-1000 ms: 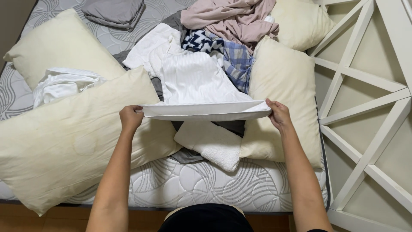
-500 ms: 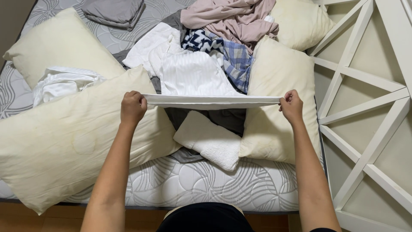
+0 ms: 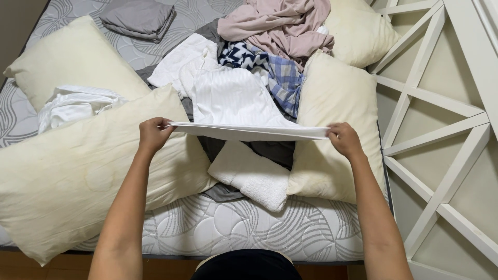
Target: The person folds a white towel on a bed, smoothing and aligning it into a compact rectangular shape. The person then folds a second white towel using the same method and places it beside the first.
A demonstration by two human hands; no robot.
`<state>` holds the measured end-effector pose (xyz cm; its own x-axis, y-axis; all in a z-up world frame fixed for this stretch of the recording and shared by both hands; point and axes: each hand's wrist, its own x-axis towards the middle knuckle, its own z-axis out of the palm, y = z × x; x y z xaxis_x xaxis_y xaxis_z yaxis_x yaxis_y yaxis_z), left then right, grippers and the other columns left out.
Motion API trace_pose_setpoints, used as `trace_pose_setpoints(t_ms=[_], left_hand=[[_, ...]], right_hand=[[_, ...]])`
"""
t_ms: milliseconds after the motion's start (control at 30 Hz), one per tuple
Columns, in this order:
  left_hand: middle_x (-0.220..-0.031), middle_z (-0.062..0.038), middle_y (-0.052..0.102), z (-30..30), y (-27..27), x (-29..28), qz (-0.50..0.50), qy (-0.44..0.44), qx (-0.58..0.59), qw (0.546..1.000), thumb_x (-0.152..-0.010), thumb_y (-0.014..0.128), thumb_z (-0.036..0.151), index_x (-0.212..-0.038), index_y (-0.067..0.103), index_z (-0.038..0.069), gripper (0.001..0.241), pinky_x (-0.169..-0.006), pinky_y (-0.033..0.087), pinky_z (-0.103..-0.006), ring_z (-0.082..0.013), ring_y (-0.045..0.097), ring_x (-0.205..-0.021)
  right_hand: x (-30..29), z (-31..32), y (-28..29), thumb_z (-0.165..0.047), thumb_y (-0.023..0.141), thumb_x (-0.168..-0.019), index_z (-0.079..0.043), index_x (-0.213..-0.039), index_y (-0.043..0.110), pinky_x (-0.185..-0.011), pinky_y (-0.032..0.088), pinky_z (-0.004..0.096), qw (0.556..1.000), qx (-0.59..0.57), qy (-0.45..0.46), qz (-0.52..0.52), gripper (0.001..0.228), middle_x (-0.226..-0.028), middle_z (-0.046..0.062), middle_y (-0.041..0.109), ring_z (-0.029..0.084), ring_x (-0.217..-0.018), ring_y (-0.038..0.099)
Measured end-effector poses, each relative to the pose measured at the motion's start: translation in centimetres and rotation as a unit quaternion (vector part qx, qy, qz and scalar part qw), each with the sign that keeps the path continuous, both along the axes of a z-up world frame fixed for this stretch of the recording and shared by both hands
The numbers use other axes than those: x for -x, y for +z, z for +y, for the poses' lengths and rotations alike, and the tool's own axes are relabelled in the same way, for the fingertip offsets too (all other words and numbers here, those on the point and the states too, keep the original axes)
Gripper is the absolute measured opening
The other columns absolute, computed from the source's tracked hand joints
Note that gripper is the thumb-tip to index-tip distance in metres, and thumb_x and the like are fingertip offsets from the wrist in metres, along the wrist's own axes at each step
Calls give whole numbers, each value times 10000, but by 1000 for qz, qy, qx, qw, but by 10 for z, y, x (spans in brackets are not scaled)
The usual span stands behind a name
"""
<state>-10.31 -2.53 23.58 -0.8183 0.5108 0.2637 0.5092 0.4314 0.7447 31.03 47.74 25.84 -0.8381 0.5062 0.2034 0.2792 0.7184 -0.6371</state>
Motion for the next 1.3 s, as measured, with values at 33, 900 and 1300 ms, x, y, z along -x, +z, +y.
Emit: trace_pose_setpoints(t_ms=[33, 900, 1300], left_hand=[[-771, -96, 728, -2, 2, 0, -42, 18, 1, 999, -840, 816, 152, -877, 747, 22, 152, -642, 534, -323, -136, 646, -658], [-912, -57, 697, 126, 41, -121, -173, -269, -60, 946, -829, 812, 63, -1201, 560, 59, 450, -820, 604, -313, -151, 712, -882], [-825, -131, 720, 121, -13, -158, 15, -303, 54, 951, -716, 751, 102, -876, 702, 72, 170, -794, 518, -451, -369, 647, -829]], right_hand=[[1, -6, 6, -36, 677, -868, -82, -896, 801, -840, 531, 305, 998, -54, -4, -42, 135, -1155, 55, 695, 187, -965, 649], [115, -135, 35, -510, 914, -653, -112, -1561, 353, -1177, 319, 438, 981, 145, 114, -59, 1139, -1611, 153, 350, 335, -1476, 346], [98, -180, 64, -124, 714, -941, -52, -1068, 773, -766, 518, 306, 949, 165, 269, -22, 158, -922, 67, 713, 155, -851, 657]])
